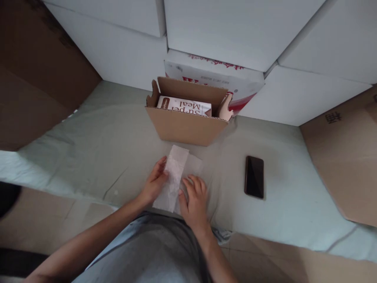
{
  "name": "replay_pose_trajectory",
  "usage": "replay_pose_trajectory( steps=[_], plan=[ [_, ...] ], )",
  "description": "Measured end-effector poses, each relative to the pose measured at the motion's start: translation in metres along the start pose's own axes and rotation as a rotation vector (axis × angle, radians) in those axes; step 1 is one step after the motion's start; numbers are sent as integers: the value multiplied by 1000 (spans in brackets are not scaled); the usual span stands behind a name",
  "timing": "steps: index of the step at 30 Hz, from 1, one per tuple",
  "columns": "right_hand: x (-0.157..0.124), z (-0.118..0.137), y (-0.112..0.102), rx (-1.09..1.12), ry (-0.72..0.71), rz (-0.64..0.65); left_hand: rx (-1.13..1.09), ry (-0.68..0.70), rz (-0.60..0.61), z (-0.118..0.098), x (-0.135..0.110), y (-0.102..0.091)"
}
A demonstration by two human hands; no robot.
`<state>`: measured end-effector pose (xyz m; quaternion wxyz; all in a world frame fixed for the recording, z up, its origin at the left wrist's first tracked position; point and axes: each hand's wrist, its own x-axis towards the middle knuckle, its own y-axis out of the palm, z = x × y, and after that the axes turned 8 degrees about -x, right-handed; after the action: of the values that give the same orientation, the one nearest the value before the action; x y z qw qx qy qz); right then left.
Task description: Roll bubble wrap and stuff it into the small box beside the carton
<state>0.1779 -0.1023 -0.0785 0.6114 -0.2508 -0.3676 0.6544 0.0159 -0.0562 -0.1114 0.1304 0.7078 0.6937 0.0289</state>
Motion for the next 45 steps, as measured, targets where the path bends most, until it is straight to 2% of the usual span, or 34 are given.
replay_pose_trajectory(
  steps=[3, 6, 10, 13, 16, 18, 20, 23, 25, 26, 28, 30, 31, 32, 35, 39, 42, 44, 45],
  plan=[
    [5, 2, 3, -89, -70, 15, 217, 138, -1, -3, -5, 1],
    [5, 4, 5, 49, -193, 106, 363, 155, 34, -13, -12, 2],
    [7, 10, 11, 163, -318, 242, 343, 142, 102, -24, -18, 4],
    [12, 13, 17, 134, -350, 312, 290, 72, 69, -22, -16, 0],
    [14, 8, 19, 74, -358, 310, 348, 100, -33, -15, -7, -17],
    [13, 0, 19, -7, -328, 284, 501, 217, -84, -12, 1, -35],
    [12, -8, 17, -115, -282, 272, 715, 336, -74, -12, 8, -53],
    [12, -16, 16, -236, -260, 304, 1030, 408, 9, -20, 13, -74],
    [14, -17, 16, -268, -276, 329, 1206, 425, 60, -29, 10, -76],
    [15, -17, 16, -276, -285, 337, 1279, 452, 124, -32, 7, -74],
    [19, -15, 17, -281, -305, 351, 1375, 521, 352, -36, 1, -64],
    [23, -12, 19, -274, -325, 348, 1390, 554, 568, -33, -2, -49],
    [25, -10, 22, -264, -329, 334, 1383, 548, 618, -29, -3, -41],
    [27, -9, 25, -253, -324, 310, 1378, 528, 618, -25, -2, -34],
    [32, -9, 33, -268, -254, 214, 1377, 469, 493, -13, 7, -23],
    [34, -24, 34, -428, -112, 141, 1376, 471, 418, -5, 17, -32],
    [29, -37, 25, -510, 3, 59, 1386, 453, 354, -7, 12, -42],
    [22, -37, 21, -529, 7, 31, 1391, 450, 350, -11, 3, -43],
    [18, -35, 21, -529, -26, 45, 1387, 461, 386, -12, -2, -42]
  ],
)
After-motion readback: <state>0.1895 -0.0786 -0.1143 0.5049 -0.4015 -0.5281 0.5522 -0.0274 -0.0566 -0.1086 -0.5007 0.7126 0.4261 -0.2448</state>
